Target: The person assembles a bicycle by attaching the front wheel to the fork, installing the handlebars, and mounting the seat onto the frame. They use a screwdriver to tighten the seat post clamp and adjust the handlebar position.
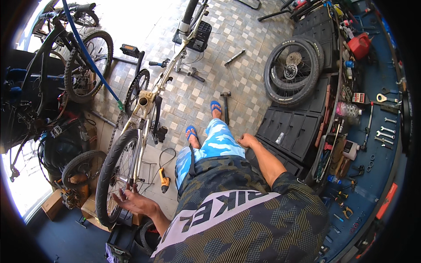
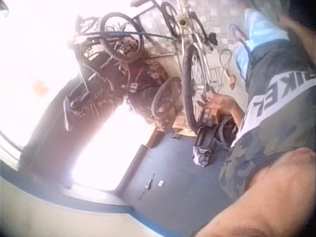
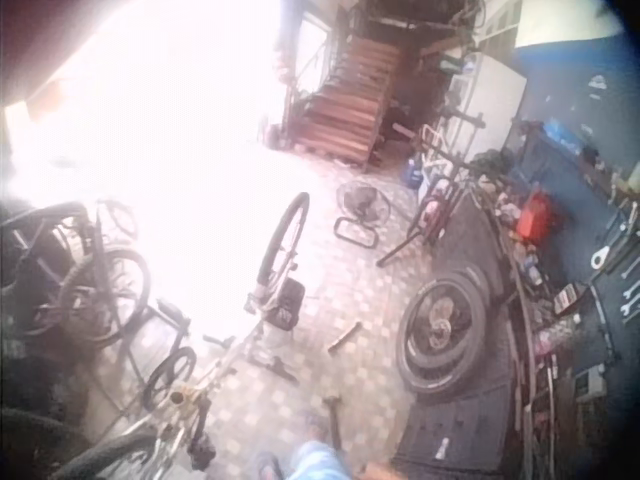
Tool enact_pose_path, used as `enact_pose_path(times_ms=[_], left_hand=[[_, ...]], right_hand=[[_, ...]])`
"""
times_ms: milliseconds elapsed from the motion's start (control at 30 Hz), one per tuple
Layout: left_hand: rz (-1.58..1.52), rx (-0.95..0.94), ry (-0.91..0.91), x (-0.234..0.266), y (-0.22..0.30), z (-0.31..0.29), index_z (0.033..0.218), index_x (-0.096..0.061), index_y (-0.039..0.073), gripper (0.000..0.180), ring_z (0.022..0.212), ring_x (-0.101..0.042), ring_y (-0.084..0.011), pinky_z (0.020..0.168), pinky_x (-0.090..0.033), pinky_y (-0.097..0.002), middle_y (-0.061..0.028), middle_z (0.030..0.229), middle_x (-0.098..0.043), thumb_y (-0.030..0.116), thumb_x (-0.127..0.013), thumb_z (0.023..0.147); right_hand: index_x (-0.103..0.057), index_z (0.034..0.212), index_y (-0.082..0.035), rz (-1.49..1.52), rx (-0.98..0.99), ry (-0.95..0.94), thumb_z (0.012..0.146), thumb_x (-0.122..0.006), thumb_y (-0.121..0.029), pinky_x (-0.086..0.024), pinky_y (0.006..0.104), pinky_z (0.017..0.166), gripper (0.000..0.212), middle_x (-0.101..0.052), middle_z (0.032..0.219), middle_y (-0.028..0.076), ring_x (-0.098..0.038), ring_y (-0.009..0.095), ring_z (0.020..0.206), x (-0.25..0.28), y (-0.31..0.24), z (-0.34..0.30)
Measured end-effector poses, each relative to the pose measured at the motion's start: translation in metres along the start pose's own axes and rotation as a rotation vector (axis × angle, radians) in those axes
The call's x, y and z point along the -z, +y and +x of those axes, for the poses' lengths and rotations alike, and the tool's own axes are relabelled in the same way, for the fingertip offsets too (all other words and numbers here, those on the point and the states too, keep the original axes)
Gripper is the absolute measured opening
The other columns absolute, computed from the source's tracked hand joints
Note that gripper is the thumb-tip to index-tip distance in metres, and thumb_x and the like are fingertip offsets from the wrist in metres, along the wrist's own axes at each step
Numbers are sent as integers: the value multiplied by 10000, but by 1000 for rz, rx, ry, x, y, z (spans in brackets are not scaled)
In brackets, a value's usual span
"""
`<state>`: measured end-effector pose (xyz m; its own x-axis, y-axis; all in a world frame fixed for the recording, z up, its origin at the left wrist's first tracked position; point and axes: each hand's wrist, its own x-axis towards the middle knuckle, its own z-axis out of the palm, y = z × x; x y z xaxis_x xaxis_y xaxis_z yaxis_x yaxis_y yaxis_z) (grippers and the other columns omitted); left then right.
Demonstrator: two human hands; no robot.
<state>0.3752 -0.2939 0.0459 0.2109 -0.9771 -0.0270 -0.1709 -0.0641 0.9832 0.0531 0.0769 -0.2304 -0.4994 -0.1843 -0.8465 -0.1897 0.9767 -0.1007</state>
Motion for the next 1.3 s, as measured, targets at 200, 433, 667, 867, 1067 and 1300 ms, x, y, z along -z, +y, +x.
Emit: enact_pose_path(times_ms=[200,433,667,867,1067,1300], left_hand=[[345,-4,-324,-31,-41,-44,1565,-290,21,638,1088,-564,-213,929,-495,-353,-196,1410,-420,99,-610,1019],[654,139,-834,-138,-69,-99,1356,-524,-21,441,1030,-600,-203,911,-508,-371,-133,1210,-586,69,-694,959],[1076,222,-1134,-228,-228,-144,1344,-550,26,519,1192,-565,-378,1026,-471,-469,-213,1264,-564,144,-758,883],[1351,-44,-1213,-268,-326,-153,1283,-604,62,508,1250,-483,-426,1097,-377,-526,-230,1306,-515,293,-750,855],[1279,-50,-1151,-261,-336,-148,1187,-655,57,389,1200,-502,-408,1059,-399,-516,-236,1239,-511,181,-698,822],[1300,-45,-1123,-262,-326,-162,1175,-673,72,372,1194,-512,-405,1063,-397,-509,-226,1235,-533,210,-699,830]], right_hand=[[-759,1124,-60,64,-60,-40,908,-685,-410,-547,470,918,418,-746,1145,219,-696,404,1092,52,9,34],[-733,1129,-76,153,-12,72,926,-658,-307,-546,504,917,316,-755,1101,200,-703,398,1075,103,44,170],[-675,1134,-96,268,-54,286,927,-629,-231,-546,522,883,252,-743,1065,215,-694,431,1041,86,72,409],[-633,1178,-104,356,-120,483,923,-631,-176,-547,521,867,265,-741,1067,209,-692,425,1045,48,94,613],[-505,1294,-94,297,-283,635,907,-714,-183,-545,525,906,449,-717,1152,225,-687,451,1074,-9,100,707],[-547,1196,47,347,-379,473,917,-693,-193,-536,565,896,395,-713,1088,305,-692,489,1019,-17,57,682]])
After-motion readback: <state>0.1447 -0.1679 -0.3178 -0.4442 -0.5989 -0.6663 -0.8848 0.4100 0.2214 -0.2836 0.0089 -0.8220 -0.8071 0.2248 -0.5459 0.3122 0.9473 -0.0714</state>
